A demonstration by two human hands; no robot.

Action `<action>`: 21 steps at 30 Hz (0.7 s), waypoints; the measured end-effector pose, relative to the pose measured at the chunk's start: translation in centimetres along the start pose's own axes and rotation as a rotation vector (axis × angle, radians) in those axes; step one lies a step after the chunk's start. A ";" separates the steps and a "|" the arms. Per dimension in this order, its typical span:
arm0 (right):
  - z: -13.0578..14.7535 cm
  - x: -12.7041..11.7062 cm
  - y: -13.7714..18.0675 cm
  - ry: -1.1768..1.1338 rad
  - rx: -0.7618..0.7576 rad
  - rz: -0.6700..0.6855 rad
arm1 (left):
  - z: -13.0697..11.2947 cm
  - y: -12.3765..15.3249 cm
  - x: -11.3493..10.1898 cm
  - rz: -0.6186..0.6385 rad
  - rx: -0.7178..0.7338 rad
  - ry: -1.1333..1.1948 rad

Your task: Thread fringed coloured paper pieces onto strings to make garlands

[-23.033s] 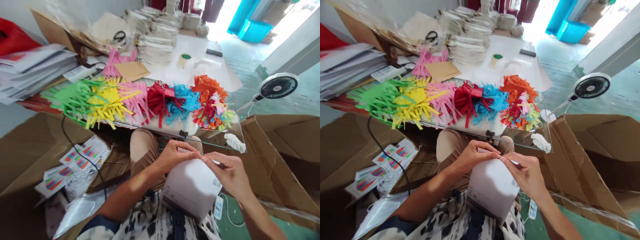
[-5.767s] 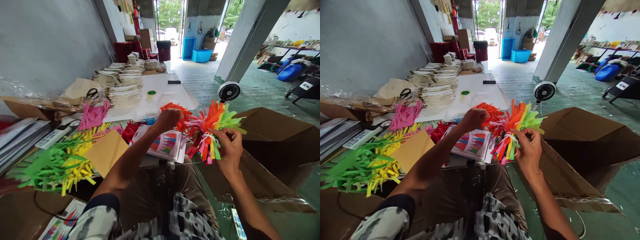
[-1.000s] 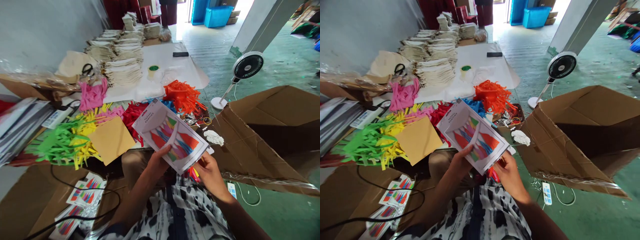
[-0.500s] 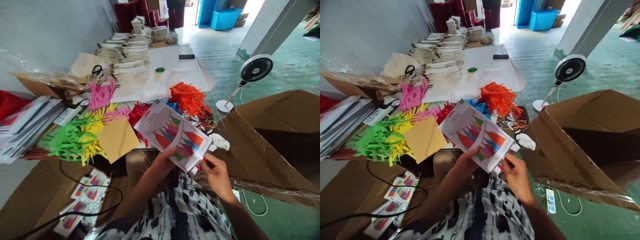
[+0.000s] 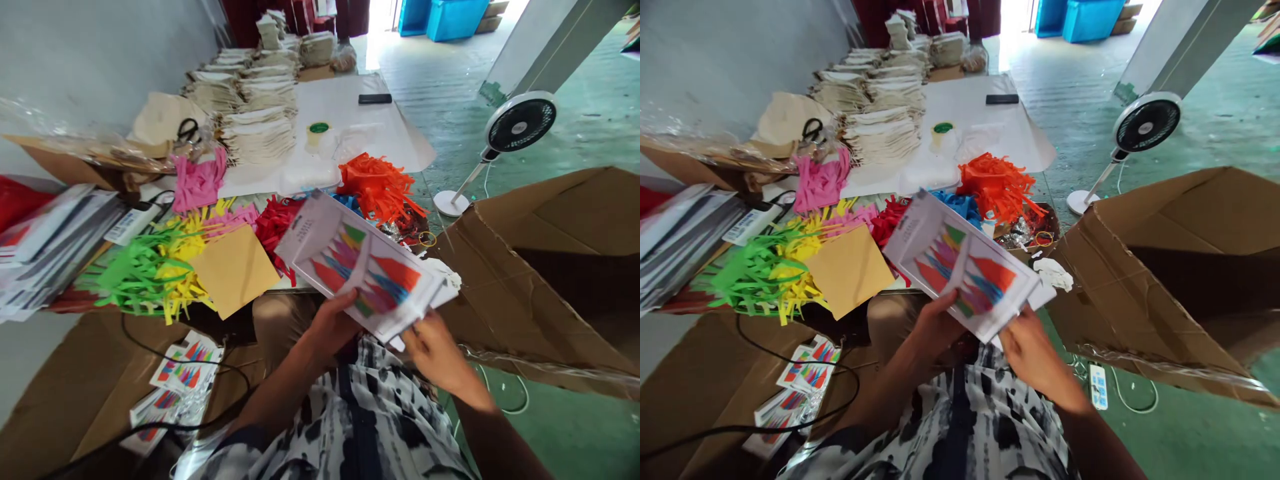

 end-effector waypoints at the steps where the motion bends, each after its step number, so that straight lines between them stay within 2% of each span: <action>1: 0.8 -1.4 -0.2 -0.007 -0.004 -0.066 | -1.7 0.0 -0.1 -0.032 0.058 0.015; 4: 2.0 -5.9 0.1 -0.001 0.039 -0.386 | -6.5 0.0 -0.7 -0.150 0.236 0.086; 5: 1.8 -6.4 0.2 -0.015 0.068 -0.429 | -7.6 0.0 -0.8 -0.177 0.274 0.110; 7: 0.6 -5.0 -0.1 -0.093 0.133 -0.358 | -8.8 -0.2 -1.0 -0.201 0.308 0.137; 10: -1.4 -0.9 -1.0 -0.235 0.208 -0.155 | -8.9 -0.5 -1.0 -0.202 0.315 0.114; 12: -2.4 0.8 -1.6 -0.303 0.237 -0.099 | -8.6 -0.5 -1.0 -0.196 0.307 0.096; 14: -2.8 1.2 -2.1 -0.355 0.254 -0.097 | -8.1 -0.5 -1.0 -0.200 0.285 0.114; 17: -1.7 -1.4 -2.6 -0.292 0.213 -0.286 | -7.2 -0.4 -1.1 -0.231 0.236 0.176; 19: 0.6 -4.0 -2.8 -0.161 0.120 -0.466 | -6.5 -0.6 -1.0 -0.227 0.213 0.208; 21: 2.4 -5.2 -3.3 -0.110 0.058 -0.569 | -5.9 -0.8 -0.5 -0.179 0.205 0.211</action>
Point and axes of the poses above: each hand's wrist, its own y-axis away from the middle knuckle, its own x-axis out of the palm, z = x × y, the point moved 10 cm from there along -y, towards the middle knuckle, and after that the axes turned 1 degree about -x, right-handed, at the moved point
